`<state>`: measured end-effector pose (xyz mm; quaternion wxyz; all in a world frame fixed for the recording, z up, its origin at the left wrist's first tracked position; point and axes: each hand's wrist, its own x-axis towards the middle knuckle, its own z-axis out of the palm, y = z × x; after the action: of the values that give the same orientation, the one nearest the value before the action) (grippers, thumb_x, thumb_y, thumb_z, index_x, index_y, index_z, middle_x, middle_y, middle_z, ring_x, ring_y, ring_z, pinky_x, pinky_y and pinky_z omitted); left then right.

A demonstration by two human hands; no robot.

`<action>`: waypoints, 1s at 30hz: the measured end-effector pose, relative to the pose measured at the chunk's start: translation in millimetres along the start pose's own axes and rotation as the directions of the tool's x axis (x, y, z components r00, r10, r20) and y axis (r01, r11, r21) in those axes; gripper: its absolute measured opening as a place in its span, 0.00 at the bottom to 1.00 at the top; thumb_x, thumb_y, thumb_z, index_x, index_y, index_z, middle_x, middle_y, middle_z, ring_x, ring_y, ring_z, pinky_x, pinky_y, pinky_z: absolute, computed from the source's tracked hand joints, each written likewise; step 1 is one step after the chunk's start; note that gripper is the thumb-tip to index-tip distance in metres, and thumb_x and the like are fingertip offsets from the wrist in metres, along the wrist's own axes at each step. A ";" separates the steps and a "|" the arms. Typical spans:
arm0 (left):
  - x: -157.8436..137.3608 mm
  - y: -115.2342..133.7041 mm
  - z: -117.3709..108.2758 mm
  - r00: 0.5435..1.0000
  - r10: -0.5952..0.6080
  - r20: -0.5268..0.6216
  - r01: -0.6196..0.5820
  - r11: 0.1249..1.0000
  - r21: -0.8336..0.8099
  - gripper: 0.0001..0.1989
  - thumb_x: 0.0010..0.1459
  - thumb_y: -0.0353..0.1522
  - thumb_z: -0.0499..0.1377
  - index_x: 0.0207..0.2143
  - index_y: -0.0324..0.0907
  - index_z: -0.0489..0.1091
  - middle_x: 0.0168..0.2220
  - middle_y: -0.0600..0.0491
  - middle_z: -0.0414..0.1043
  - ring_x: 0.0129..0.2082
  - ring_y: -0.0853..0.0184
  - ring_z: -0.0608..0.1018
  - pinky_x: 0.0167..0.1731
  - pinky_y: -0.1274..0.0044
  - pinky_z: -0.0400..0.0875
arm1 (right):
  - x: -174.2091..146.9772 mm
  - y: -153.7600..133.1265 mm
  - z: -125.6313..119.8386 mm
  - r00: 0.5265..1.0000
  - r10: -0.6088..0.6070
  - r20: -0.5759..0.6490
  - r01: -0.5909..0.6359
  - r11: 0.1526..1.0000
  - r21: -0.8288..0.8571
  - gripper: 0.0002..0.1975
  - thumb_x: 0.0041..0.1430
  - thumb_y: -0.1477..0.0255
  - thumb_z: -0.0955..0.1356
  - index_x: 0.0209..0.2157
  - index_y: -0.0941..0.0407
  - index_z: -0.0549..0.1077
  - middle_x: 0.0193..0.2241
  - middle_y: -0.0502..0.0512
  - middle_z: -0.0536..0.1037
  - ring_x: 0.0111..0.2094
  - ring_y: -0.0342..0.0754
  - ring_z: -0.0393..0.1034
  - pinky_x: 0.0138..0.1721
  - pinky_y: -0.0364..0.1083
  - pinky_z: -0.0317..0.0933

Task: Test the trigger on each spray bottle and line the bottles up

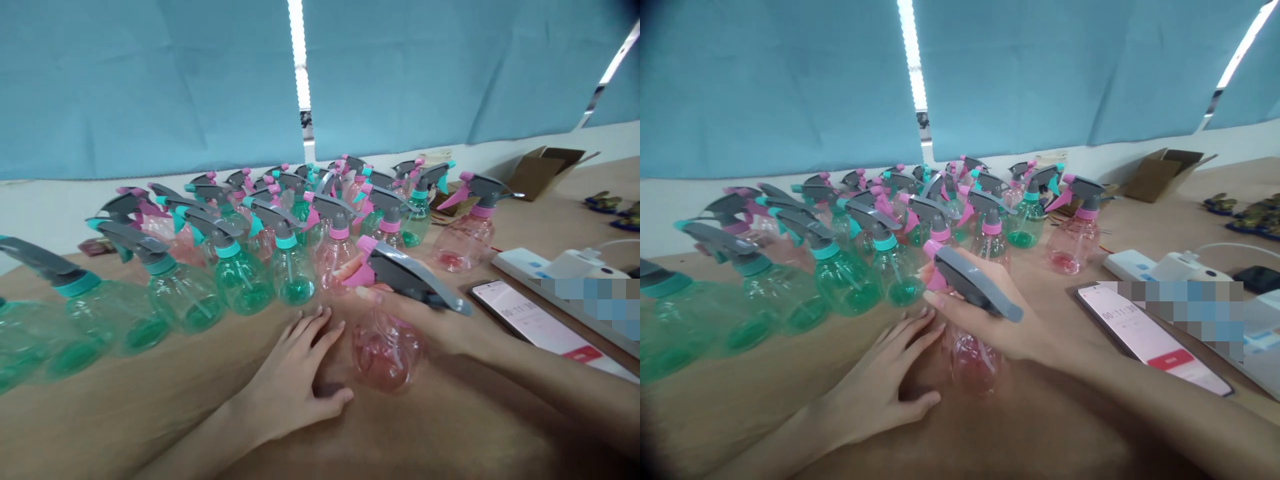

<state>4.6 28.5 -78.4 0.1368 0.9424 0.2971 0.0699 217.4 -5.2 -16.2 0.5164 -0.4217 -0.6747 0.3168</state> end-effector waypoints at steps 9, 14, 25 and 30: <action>0.6 -0.6 -0.7 1.000 0.020 0.018 -0.020 1.000 0.008 0.35 0.53 0.44 0.61 0.60 0.41 0.59 0.65 0.43 0.50 0.64 0.48 0.53 0.58 0.55 0.51 | -2.5 4.1 -0.2 0.998 0.046 0.054 -0.048 0.998 0.043 0.08 0.58 0.64 0.67 0.37 0.52 0.74 0.32 0.51 0.78 0.38 0.47 0.74 0.43 0.48 0.67; 1.1 0.4 -0.9 0.999 0.009 0.038 -0.010 1.000 0.019 0.35 0.53 0.43 0.61 0.61 0.41 0.59 0.65 0.43 0.49 0.64 0.49 0.53 0.59 0.57 0.49 | -3.1 2.1 -1.0 1.000 0.002 -0.018 -0.003 0.998 -0.069 0.09 0.57 0.61 0.68 0.37 0.51 0.74 0.23 0.48 0.73 0.30 0.47 0.71 0.34 0.46 0.66; -0.1 0.4 -2.2 0.999 0.008 0.052 -0.010 0.999 0.046 0.35 0.54 0.44 0.60 0.61 0.40 0.58 0.65 0.42 0.48 0.64 0.50 0.52 0.59 0.57 0.50 | -3.7 4.1 -0.8 0.996 -0.031 -0.084 0.021 0.992 -0.121 0.11 0.55 0.58 0.68 0.29 0.51 0.70 0.21 0.47 0.69 0.25 0.45 0.67 0.28 0.45 0.64; 0.5 0.0 -1.0 0.998 0.004 0.055 -0.007 0.999 0.054 0.35 0.54 0.44 0.60 0.61 0.40 0.59 0.65 0.42 0.48 0.64 0.50 0.52 0.59 0.57 0.50 | -3.5 2.9 -1.6 0.997 -0.027 -0.074 0.018 0.992 -0.129 0.12 0.55 0.59 0.67 0.26 0.51 0.67 0.23 0.48 0.70 0.25 0.44 0.66 0.27 0.44 0.63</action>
<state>4.8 29.0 -77.4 0.1192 0.9482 0.2924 0.0363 220.0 -7.1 -19.9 0.5171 -0.4580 -0.6782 0.2509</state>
